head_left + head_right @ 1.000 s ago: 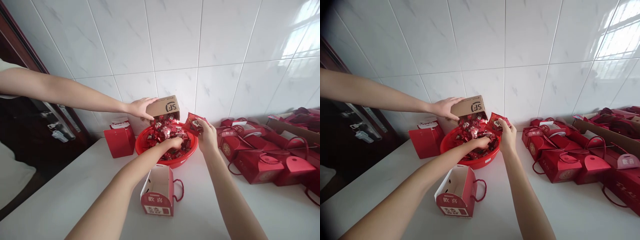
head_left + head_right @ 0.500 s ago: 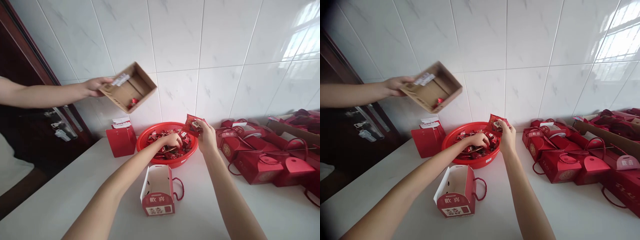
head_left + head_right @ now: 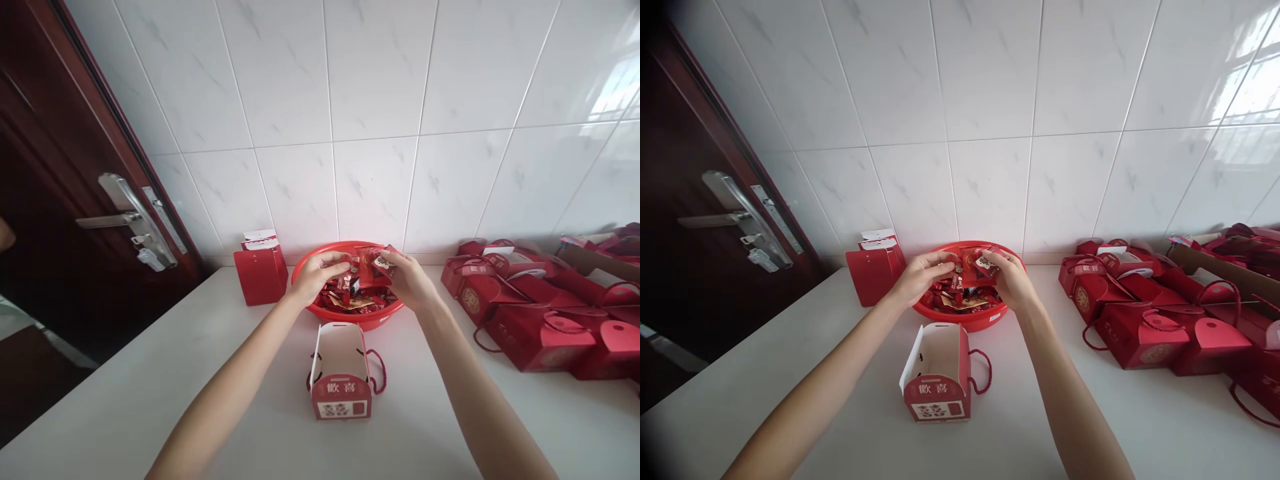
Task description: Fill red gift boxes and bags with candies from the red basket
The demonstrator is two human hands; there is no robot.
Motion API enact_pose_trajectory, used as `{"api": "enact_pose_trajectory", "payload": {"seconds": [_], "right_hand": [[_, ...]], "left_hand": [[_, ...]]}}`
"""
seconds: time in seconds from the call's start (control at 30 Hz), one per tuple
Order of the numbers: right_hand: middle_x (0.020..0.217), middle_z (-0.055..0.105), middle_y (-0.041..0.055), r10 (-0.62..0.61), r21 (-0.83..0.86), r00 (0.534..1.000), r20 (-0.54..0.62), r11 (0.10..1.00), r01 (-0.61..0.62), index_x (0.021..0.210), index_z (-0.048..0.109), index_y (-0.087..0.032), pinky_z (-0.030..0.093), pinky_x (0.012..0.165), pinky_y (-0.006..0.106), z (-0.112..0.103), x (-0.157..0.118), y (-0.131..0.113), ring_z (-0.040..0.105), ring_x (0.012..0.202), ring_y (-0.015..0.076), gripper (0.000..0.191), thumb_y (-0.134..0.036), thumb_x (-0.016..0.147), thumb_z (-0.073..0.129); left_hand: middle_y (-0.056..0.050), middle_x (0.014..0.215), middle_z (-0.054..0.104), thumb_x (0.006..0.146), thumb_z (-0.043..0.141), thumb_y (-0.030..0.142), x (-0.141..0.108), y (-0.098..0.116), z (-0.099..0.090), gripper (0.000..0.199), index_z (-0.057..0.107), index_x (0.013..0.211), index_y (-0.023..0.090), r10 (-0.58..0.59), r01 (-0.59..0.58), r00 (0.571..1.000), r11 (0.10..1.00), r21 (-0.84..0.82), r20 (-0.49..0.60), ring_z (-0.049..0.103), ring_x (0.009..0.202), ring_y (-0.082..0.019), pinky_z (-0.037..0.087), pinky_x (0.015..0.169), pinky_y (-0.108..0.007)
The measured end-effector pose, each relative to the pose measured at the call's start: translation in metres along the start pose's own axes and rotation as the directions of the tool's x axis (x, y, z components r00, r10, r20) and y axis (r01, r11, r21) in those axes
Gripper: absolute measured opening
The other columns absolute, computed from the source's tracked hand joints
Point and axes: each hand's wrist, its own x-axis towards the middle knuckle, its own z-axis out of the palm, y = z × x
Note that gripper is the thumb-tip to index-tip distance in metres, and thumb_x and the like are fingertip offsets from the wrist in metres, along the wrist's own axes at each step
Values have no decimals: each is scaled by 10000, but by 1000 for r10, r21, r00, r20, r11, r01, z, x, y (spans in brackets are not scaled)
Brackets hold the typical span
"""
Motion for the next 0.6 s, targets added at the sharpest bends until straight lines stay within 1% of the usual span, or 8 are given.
{"api": "enact_pose_trajectory", "payload": {"seconds": [0.07,0.13,0.23,0.3,0.37,0.5,0.53,0.6], "right_hand": [[774,726,19,-11,-46,998,69,999,15,776,737,-191,558,760,323,5,-2,7,672,760,184,209,-357,710,845],[796,728,23,-19,-74,994,110,997,28,790,735,-194,560,762,326,8,-3,13,671,770,182,199,-358,738,835],[831,739,34,-10,-88,993,117,996,21,799,737,-194,566,763,331,11,-5,16,674,792,188,206,-361,739,840],[840,743,36,-4,-88,995,99,996,13,801,742,-195,568,774,334,12,-5,18,678,805,192,215,-362,722,852],[833,743,34,3,-97,996,88,995,5,792,743,-198,569,777,336,13,-5,19,682,803,195,216,-362,713,858],[838,743,39,-12,-170,994,109,985,31,845,754,-203,575,767,354,17,-8,21,695,803,210,211,-370,745,836],[844,743,41,-18,-185,993,116,982,39,868,756,-205,577,767,359,19,-9,21,699,811,215,217,-372,752,831],[861,744,40,-13,-196,993,118,980,36,896,754,-208,580,768,358,21,-11,20,703,825,218,232,-371,751,833]], "left_hand": [[-64,970,783,660,874,344,-8,-3,0,344,781,934,158,11,-12,999,999,-36,-36,708,865,-194,531,887,-343],[-69,971,785,651,877,351,-14,-7,0,346,789,926,160,16,-23,996,997,-80,-84,709,867,-197,533,898,-350],[-56,940,784,618,891,315,-19,-11,-3,328,793,893,165,5,-27,988,990,-141,-153,709,834,-186,547,907,-364],[-47,924,782,603,895,288,-22,-14,-5,332,792,896,172,10,-36,984,989,-143,-177,712,838,-189,557,914,-378],[-50,927,782,608,890,297,-23,-16,-7,341,791,911,175,40,-59,980,994,-92,-196,717,854,-207,568,901,-390],[-55,896,774,639,867,365,-27,-15,-10,325,774,881,170,141,-119,961,987,104,-240,713,808,-216,584,815,-373],[-52,880,768,649,860,382,-28,-14,-11,322,764,868,168,149,-122,961,984,127,-234,710,776,-209,586,792,-367],[-42,853,754,656,852,402,-31,-11,-12,334,740,864,165,138,-115,968,986,119,-208,705,722,-193,589,760,-356]]}}
